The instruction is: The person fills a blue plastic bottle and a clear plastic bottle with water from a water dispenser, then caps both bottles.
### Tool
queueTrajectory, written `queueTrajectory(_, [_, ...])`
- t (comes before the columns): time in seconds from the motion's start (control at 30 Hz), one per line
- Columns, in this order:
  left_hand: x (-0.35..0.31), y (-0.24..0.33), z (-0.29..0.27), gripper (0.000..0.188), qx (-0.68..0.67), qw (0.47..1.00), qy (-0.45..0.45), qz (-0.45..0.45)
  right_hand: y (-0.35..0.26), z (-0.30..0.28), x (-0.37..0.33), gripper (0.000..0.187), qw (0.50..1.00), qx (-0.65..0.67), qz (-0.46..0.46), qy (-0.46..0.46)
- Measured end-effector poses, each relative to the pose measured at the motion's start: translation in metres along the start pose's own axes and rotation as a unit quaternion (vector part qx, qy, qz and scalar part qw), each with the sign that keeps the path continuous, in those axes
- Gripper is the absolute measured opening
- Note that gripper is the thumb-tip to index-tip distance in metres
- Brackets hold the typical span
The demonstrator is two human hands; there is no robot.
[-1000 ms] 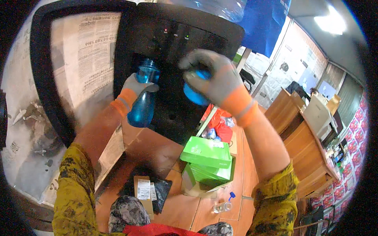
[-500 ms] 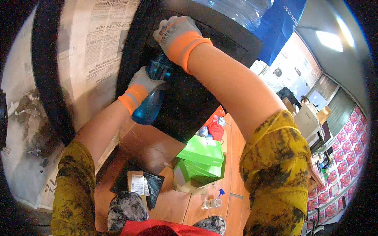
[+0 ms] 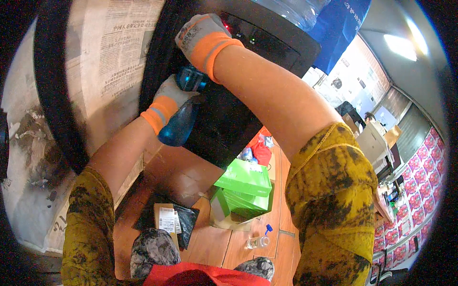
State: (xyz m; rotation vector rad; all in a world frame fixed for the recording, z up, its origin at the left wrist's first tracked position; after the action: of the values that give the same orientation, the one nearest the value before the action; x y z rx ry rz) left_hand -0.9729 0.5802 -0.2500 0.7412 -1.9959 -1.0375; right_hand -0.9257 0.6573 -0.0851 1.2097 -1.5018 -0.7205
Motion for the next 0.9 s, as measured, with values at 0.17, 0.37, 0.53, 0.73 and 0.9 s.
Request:
queueTrajectory(0.17, [-0.005, 0.000, -0.004, 0.099, 0.013, 1.000, 0.012, -0.014, -0.011, 0.001, 0.003, 0.025, 0.998, -0.050, -0.042, -0.007])
queueTrajectory(0.37, [0.001, -0.002, -0.003, 0.101, -0.010, 1.000, 0.015, 0.008, -0.020, 0.000, -0.008, 0.026, 0.989, -0.085, -0.116, 0.039])
queueTrajectory(0.53, [0.001, -0.003, -0.001, 0.100, -0.028, 0.999, 0.006, 0.017, -0.018, 0.009, 0.004, 0.035, 0.991, -0.080, -0.106, -0.024])
queueTrajectory(0.73, [-0.010, -0.003, -0.010, 0.091, -0.047, 0.996, 0.057, 0.059, 0.022, -0.028, -0.048, 0.044, 0.978, 0.102, -0.044, 0.175])
queueTrajectory(0.9, [-0.037, -0.002, -0.016, 0.085, -0.032, 0.987, 0.090, 0.133, 0.071, -0.024, -0.163, 0.051, 0.817, 0.535, 0.010, 0.215])
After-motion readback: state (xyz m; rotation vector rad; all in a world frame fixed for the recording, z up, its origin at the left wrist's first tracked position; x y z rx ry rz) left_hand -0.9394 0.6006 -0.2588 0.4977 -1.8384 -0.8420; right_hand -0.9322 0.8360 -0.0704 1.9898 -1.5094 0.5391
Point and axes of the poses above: each hand's wrist, its own x-axis towards the middle knuckle, its own z-axis out of the palm, y = z × x, the point moved 9 cm from there along x, towards the middle knuckle, and after that the axes turned 7 degrees about z, right-handed, at the moved point
